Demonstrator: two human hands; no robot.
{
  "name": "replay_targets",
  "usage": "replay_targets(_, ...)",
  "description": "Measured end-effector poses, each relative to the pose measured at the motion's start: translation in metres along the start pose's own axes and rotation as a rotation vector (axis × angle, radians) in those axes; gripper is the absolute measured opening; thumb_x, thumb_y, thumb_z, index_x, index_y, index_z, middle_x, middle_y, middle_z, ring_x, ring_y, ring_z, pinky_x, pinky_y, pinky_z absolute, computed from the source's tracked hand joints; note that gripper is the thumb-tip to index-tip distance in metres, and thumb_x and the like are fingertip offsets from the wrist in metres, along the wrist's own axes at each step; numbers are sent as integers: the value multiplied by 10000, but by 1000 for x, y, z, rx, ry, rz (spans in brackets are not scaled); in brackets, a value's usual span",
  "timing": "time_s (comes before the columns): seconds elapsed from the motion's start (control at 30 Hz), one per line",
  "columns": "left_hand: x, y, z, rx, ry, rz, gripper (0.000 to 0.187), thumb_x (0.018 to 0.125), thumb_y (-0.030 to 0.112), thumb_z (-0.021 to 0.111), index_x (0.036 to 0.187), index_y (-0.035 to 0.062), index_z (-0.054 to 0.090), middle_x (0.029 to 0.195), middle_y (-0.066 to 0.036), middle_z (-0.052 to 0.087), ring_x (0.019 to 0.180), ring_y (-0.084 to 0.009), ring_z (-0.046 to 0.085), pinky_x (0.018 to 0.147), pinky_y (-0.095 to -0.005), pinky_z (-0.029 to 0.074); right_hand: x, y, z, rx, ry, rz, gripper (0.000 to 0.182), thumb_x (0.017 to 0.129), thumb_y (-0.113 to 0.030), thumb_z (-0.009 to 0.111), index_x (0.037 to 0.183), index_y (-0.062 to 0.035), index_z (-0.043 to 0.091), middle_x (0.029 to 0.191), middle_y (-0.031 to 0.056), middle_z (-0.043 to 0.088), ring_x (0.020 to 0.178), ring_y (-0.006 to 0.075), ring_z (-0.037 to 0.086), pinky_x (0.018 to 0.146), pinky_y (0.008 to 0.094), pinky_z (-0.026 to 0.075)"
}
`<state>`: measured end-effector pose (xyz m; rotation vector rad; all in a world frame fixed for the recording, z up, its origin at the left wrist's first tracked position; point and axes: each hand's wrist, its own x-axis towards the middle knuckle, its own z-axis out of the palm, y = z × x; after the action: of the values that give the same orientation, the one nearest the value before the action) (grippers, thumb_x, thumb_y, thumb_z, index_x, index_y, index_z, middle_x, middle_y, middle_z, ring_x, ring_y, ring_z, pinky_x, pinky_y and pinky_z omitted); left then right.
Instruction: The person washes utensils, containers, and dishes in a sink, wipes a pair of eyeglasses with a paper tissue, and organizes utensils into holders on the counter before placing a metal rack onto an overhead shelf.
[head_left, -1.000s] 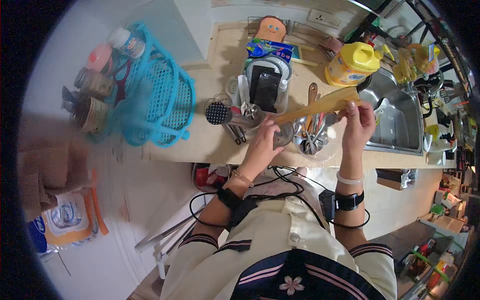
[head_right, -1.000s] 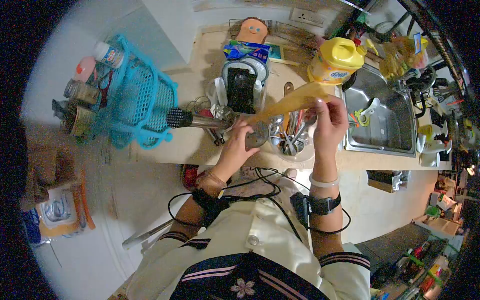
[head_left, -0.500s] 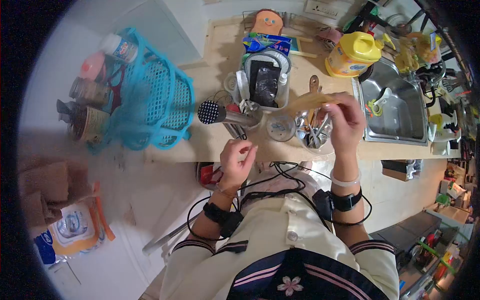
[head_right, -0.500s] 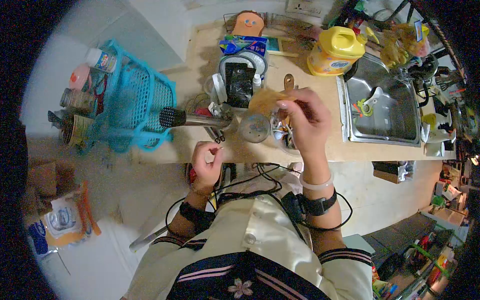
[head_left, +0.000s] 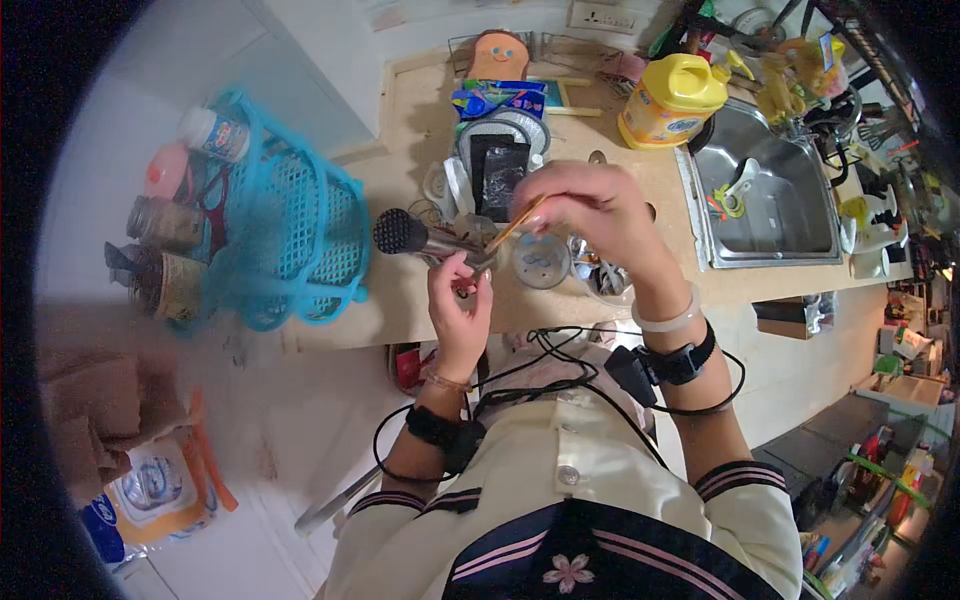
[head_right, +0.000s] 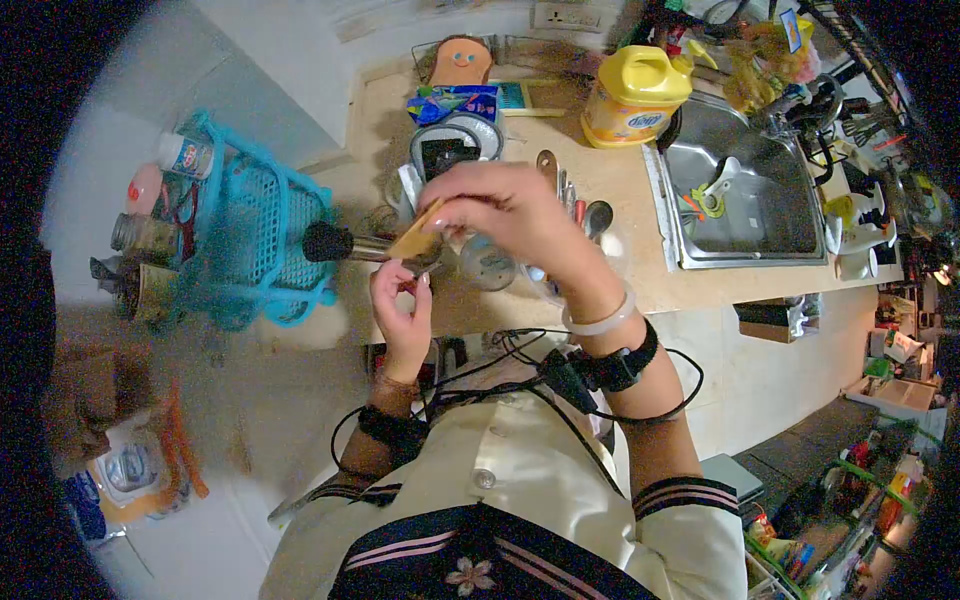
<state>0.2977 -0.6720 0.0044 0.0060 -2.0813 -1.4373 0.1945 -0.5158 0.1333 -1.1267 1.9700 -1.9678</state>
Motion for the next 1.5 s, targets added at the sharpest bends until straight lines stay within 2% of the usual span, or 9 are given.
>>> replay_targets(0.33, 6, 17, -1, 108, 47, 37, 345, 742, 3, 607, 1074, 7, 517, 654, -21, 502, 557, -104, 475, 530, -233, 409, 4, -12, -5, 72, -94, -34, 100, 776, -42, 577, 855, 18, 588, 740, 46, 571, 650, 93, 541, 586, 222, 446)
replay_targets(0.63, 4, 12, -1, 195, 46, 21, 242, 744, 0, 613, 961, -16, 507, 636, -25, 495, 544, -92, 468, 517, -223, 397, -6, 53, 18, -292, -89, -129, 235, 712, -13, 621, 945, -22, 595, 800, 60, 603, 730, 165, 561, 658, 267, 449)
replay_targets(0.77, 3, 14, -2, 11, 193, 22, 412, 722, -23, 632, 1054, 5, 390, 683, -40, 494, 577, -102, 462, 570, -222, 396, -22, 55, -46, -602, 516, 502, 386, 715, -201, 661, 1054, -45, 562, 899, 133, 607, 768, 216, 574, 653, 309, 453)
replay_targets(0.8, 0, 13, -5, 19, 162, 20, 470, 714, -26, 639, 1086, 10, 354, 709, -48, 495, 601, -106, 466, 593, -226, 399, -32, 85, -65, -1057, 553, 371, 423, 709, -300, 655, 1044, -56, 571, 876, 121, 619, 773, 240, 587, 661, 336, 455)
replay_targets(0.9, -1, 5, -5, -8, 129, 18, 611, 679, 11, 686, 1143, 15, 288, 837, -93, 484, 717, -147, 476, 677, -270, 403, -36, 104, -63, -1229, 339, 588, 484, 655, -349, 689, 1017, -50, 573, 882, 125, 613, 840, 302, 553, 757, 384, 421)
replay_targets(1.07, 3, 10, 11, 204, 152, -87, 847, 587, 170, 786, 1199, -3, 226, 1072, -169, 387, 975, -280, 424, 878, -381, 336, -42, 125, -75, -924, 453, 445, 388, 615, -298, 724, 916, -75, 620, 829, 112, 617, 770, 263, 543, 709, 337, 428)
replay_targets(1.17, 15, 15, 15, 144, 36, -235, 806, 606, 177, 774, 1183, -18, 246, 1129, -188, 383, 1053, -278, 410, 907, -366, 320, -38, 92, -75, -845, 408, 309, 327, 631, -244, 723, 887, -63, 628, 781, 95, 609, 668, 207, 509, 660, 316, 430)
replay_targets(1.3, 25, 1, 12, -34, 31, -385, 746, 632, 132, 746, 1183, -23, 268, 1147, -174, 443, 1033, -242, 477, 870, -335, 368, -44, 91, -86, -483, 444, 526, 314, 626, -162, 721, 907, -58, 625, 722, 40, 598, 664, 126, 491, 589, 243, 406)
replay_targets(1.5, 46, -36, -19, -263, -317, -380, 870, 634, -4, 703, 1303, 34, 148, 1157, -105, 442, 1041, -187, 472, 895, -301, 371, -65, 84, -96, -428, 397, 283, 215, 682, -89, 687, 871, -34, 598, 794, 41, 592, 638, 86, 509, 595, 209, 407)
